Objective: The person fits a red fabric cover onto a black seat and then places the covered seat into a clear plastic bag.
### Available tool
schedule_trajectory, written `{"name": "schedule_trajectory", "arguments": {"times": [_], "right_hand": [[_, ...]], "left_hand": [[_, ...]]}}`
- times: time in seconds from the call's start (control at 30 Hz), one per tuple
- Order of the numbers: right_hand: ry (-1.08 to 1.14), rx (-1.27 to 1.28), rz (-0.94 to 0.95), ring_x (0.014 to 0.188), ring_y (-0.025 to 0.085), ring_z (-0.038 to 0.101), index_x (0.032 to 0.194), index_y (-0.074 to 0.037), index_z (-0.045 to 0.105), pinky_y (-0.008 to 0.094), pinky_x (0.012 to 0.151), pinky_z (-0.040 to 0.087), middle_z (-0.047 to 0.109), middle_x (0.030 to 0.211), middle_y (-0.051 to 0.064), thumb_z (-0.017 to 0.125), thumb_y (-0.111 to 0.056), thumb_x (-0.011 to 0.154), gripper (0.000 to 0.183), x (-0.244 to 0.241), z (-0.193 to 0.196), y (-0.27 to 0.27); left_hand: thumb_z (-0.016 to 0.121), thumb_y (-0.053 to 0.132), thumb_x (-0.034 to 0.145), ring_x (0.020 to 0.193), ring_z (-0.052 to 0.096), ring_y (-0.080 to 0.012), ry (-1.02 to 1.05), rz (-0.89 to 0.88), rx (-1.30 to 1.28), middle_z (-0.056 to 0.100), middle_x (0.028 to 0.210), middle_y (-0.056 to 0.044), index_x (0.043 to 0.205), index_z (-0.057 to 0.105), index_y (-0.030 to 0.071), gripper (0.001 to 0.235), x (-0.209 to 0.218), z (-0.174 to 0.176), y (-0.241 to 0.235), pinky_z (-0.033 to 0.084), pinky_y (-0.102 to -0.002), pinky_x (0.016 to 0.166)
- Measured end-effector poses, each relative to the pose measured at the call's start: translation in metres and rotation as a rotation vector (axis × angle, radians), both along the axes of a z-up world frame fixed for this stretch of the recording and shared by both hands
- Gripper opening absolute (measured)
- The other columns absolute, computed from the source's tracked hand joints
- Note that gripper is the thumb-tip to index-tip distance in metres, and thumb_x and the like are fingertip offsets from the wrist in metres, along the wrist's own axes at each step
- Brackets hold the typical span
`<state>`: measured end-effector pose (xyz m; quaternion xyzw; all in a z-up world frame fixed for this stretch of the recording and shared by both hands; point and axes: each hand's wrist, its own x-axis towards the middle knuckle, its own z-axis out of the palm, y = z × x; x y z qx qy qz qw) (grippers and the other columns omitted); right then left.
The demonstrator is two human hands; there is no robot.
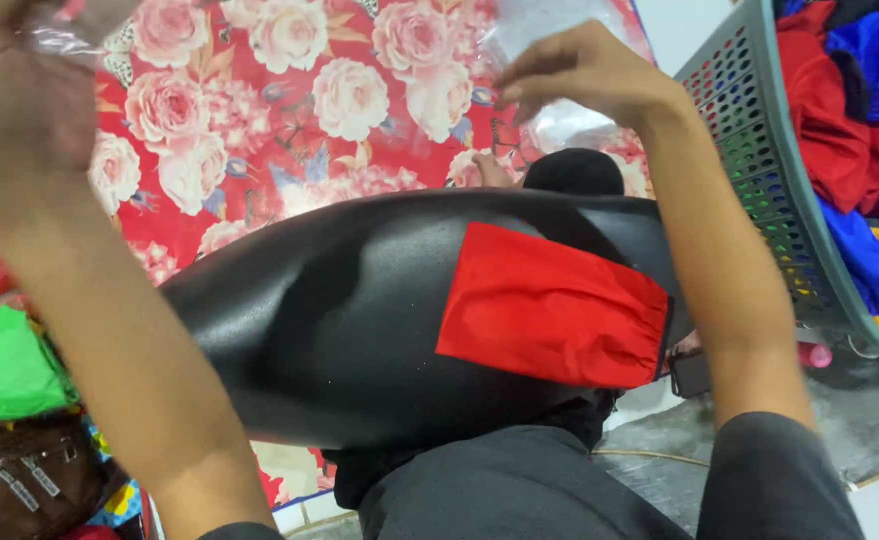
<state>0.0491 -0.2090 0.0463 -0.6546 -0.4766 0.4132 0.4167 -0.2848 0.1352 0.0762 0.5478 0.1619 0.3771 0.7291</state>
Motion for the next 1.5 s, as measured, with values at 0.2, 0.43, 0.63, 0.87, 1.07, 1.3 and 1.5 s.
{"name": "schedule_trajectory", "arguments": {"times": [0.2,0.43,0.63,0.87,1.07,1.3,1.5], "right_hand": [[-0.816,0.104,0.138,0.069,0.027,0.068,0.101,0.001,0.079,0.038,0.071,0.053,0.076,0.087,0.012,0.079,-0.009,0.083,0.02,0.071,-0.164,0.067],[-1.01,-0.128,0.383,0.082,0.033,0.068,0.089,-0.007,0.081,0.044,0.079,0.055,0.075,0.088,0.012,0.075,-0.006,0.075,0.015,0.068,-0.265,0.111],[-0.978,-0.258,0.448,0.092,0.032,0.066,0.096,-0.009,0.08,0.043,0.077,0.055,0.072,0.099,0.009,0.07,-0.012,0.081,0.018,0.047,-0.283,0.117],[-0.938,-0.147,0.417,0.085,0.033,0.067,0.092,-0.001,0.077,0.042,0.075,0.055,0.068,0.095,0.012,0.067,-0.013,0.085,0.017,0.047,-0.297,0.107],[-1.068,-0.097,0.42,0.069,0.031,0.064,0.091,-0.001,0.068,0.041,0.064,0.055,0.066,0.089,0.011,0.064,-0.013,0.09,0.013,0.041,-0.3,0.1],[-0.87,-0.134,0.356,0.078,0.032,0.064,0.085,-0.006,0.07,0.041,0.073,0.052,0.068,0.09,0.008,0.081,-0.017,0.068,0.023,0.083,-0.311,0.1],[-1.185,0.005,0.111,0.088,0.034,0.062,0.093,-0.004,0.065,0.042,0.079,0.052,0.063,0.099,0.012,0.073,-0.014,0.08,0.018,0.233,-0.292,-0.01]], "left_hand": [[0.063,0.027,0.11,0.115,0.075,-0.0148,0.133,0.117,-0.293,0.072,0.125,-0.002,0.114,0.064,0.014,0.014,-0.083,-0.037,0.003,0.067,-0.033,0.111],[0.06,0.034,0.104,0.132,0.07,-0.0125,0.257,0.444,-0.03,0.062,0.147,-0.003,0.15,0.057,0.008,0.053,-0.121,-0.029,-0.08,0.068,-0.023,0.113],[0.061,0.004,0.11,0.144,0.075,-0.042,0.106,0.56,-0.256,0.068,0.152,-0.013,0.165,0.05,0.015,0.058,-0.134,-0.063,-0.101,0.074,-0.044,0.101],[0.071,0.013,0.098,0.114,0.08,-0.025,0.138,0.649,-0.379,0.068,0.151,-0.013,0.166,0.045,0.012,0.073,-0.138,-0.082,-0.112,0.075,-0.037,0.089],[0.067,0.008,0.103,0.127,0.076,-0.0324,0.07,0.627,-0.42,0.068,0.154,-0.017,0.164,0.05,0.014,0.064,-0.154,-0.115,-0.11,0.072,-0.047,0.095],[0.068,0.011,0.101,0.135,0.073,-0.0321,0.125,0.626,-0.433,0.067,0.155,-0.013,0.163,0.052,0.015,0.065,-0.159,-0.119,-0.111,0.07,-0.048,0.101],[0.063,0.005,0.104,0.112,0.083,-0.022,0.148,0.686,-0.479,0.071,0.154,-0.011,0.168,0.052,0.016,0.066,-0.158,-0.12,-0.109,0.076,-0.044,0.094]]}}
